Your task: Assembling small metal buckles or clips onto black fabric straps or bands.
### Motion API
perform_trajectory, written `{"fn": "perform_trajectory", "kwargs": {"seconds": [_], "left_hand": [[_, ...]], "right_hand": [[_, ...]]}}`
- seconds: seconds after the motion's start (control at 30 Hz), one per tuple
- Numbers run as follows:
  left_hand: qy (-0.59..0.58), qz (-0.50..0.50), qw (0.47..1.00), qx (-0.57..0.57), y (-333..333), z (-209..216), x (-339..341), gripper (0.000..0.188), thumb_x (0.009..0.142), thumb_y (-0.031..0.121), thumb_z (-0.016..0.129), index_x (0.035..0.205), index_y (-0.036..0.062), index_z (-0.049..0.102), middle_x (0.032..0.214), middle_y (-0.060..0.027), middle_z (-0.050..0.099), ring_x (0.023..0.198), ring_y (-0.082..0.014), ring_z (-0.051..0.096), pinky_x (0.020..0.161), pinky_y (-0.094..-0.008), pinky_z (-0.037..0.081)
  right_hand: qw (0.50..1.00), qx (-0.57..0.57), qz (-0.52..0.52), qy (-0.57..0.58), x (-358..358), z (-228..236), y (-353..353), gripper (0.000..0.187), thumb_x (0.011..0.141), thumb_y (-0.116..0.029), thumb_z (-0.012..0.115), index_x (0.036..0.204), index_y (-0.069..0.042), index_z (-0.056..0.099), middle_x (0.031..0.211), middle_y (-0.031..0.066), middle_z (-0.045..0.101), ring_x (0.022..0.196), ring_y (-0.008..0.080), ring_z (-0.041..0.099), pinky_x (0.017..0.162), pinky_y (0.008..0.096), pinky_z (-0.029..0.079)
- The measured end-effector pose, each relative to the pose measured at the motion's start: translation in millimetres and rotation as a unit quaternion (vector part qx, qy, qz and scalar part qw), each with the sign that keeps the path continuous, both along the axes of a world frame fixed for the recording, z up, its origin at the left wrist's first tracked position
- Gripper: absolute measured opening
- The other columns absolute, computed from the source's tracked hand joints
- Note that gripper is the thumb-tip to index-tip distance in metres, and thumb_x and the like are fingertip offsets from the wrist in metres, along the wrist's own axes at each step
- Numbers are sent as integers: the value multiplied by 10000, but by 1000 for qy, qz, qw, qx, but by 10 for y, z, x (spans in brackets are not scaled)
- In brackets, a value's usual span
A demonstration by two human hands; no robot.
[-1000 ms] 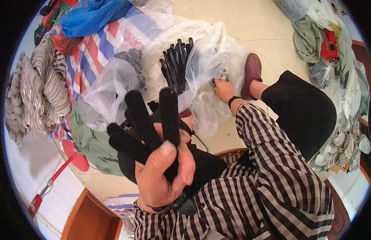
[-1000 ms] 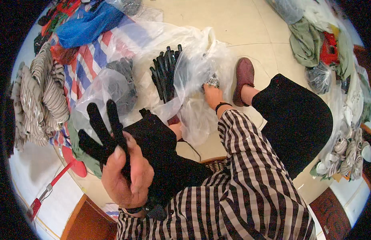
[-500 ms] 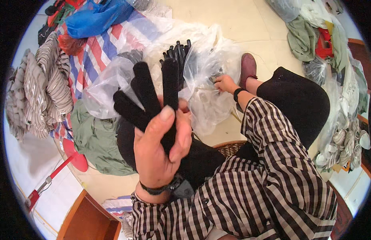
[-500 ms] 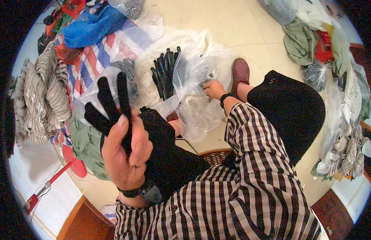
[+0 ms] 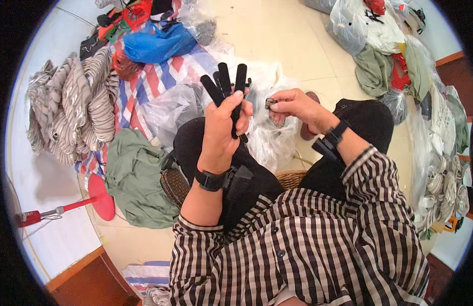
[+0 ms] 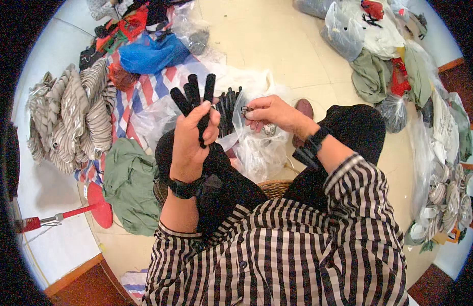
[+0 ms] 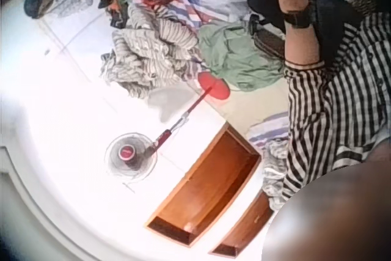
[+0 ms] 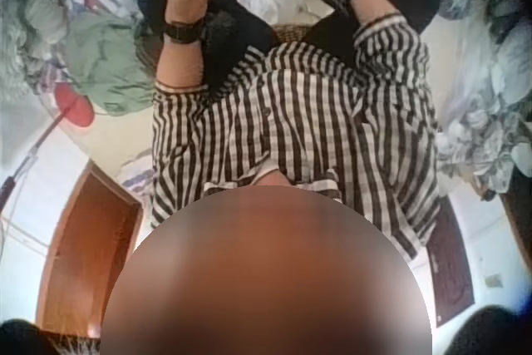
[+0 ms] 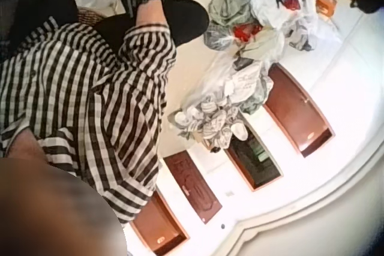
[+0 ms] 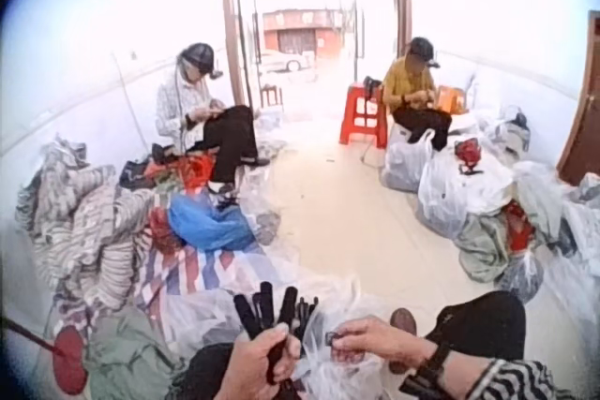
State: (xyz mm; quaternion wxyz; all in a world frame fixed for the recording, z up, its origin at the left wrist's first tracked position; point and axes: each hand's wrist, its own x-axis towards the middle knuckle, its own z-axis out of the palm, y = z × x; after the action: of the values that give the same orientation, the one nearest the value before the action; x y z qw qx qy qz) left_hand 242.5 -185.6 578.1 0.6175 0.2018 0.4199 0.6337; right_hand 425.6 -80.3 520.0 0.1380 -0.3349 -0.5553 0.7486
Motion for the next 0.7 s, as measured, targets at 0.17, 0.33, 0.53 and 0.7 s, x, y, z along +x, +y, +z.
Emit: {"fn": "perform_trajectory", "kwargs": {"seconds": [0.17,0.33,0.53,0.7], "left_hand": [[98,-87,991,7,-259,50,222,136,814,129,581,740,20,546,562,-6,493,367,-46,341,355,-199,229],[157,-121,980,35,-535,125,445,120,793,106,637,749,17,568,574,32,487,407,-21,354,377,-186,229],[298,-56,949,89,-773,246,630,85,793,46,620,869,9,614,711,26,580,614,-6,470,519,-167,360],[220,-96,971,13,-883,298,582,62,798,64,604,804,5,588,649,-10,558,459,-27,413,404,-175,296]], "right_hand": [[995,-6,-8,103,250,443,-500,157,839,-118,589,910,18,619,763,60,622,642,116,591,625,233,484],[991,7,38,132,395,617,-771,183,826,-160,616,909,2,637,780,63,647,632,108,598,593,230,495],[987,30,83,137,463,713,-992,180,837,-159,598,889,10,634,750,59,636,618,103,589,574,221,487],[986,64,108,108,523,793,-1095,190,852,-161,575,885,19,625,716,52,616,614,106,590,566,221,484]]}}
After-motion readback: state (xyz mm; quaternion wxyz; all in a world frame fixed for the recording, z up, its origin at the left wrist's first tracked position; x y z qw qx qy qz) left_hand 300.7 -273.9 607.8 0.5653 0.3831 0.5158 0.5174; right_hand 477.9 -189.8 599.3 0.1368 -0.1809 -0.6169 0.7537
